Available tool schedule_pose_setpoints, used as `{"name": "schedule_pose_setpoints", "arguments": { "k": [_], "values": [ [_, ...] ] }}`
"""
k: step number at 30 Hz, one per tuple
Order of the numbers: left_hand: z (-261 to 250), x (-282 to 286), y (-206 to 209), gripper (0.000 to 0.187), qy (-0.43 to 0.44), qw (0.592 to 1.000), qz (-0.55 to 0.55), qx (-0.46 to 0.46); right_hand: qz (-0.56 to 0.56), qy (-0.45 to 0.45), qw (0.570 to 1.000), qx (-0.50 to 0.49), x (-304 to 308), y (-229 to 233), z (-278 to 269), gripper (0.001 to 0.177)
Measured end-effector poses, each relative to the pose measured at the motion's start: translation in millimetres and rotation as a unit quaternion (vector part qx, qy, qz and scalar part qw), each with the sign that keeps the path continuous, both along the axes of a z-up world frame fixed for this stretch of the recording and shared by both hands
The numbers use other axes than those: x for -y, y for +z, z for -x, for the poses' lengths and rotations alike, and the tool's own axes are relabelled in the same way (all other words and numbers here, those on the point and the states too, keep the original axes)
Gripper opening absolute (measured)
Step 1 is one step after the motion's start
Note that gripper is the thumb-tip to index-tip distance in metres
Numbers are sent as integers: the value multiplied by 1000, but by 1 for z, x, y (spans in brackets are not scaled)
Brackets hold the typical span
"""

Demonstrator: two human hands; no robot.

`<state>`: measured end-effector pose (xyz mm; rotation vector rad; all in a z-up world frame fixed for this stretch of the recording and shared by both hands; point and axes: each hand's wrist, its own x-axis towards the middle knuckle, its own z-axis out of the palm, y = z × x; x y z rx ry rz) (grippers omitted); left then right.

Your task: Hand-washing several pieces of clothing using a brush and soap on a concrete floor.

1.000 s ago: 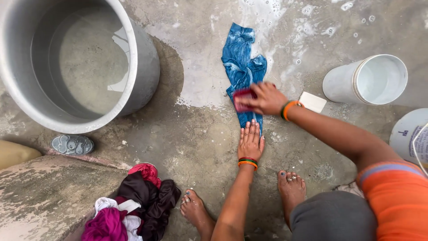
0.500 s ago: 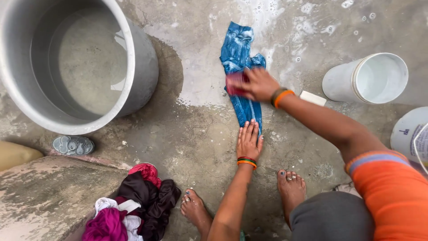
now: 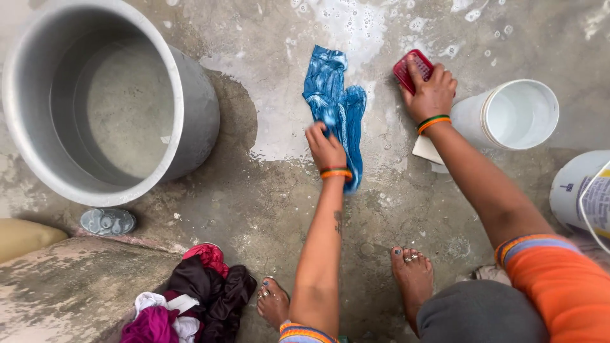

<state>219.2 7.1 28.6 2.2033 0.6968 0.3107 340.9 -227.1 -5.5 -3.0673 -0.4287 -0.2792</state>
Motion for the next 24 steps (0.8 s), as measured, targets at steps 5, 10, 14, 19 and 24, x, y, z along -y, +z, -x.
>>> {"name": "schedule_pose_setpoints", "arguments": {
  "k": [5,10,14,19,24],
  "values": [
    [-146,-39,120,25,-6,965,-4,261,-42,-7,999,-15,-5,10,-11,68],
    [-232,-37,139,22,-99,961,-139,217,-21,-15,999,-23,-4,16,-10,75],
    [-170,0,117,67,-115,899,-222,359,-28,-10,999,-28,-3,17,-13,79],
    [5,20,-103,22,-331,917,-163,-149,-10,-9,999,-44,-4,20,-13,81],
    [3,33,-16,25,-299,941,-150,-40,-3,-14,1000,-27,-7,17,-5,79]
  ]
}}
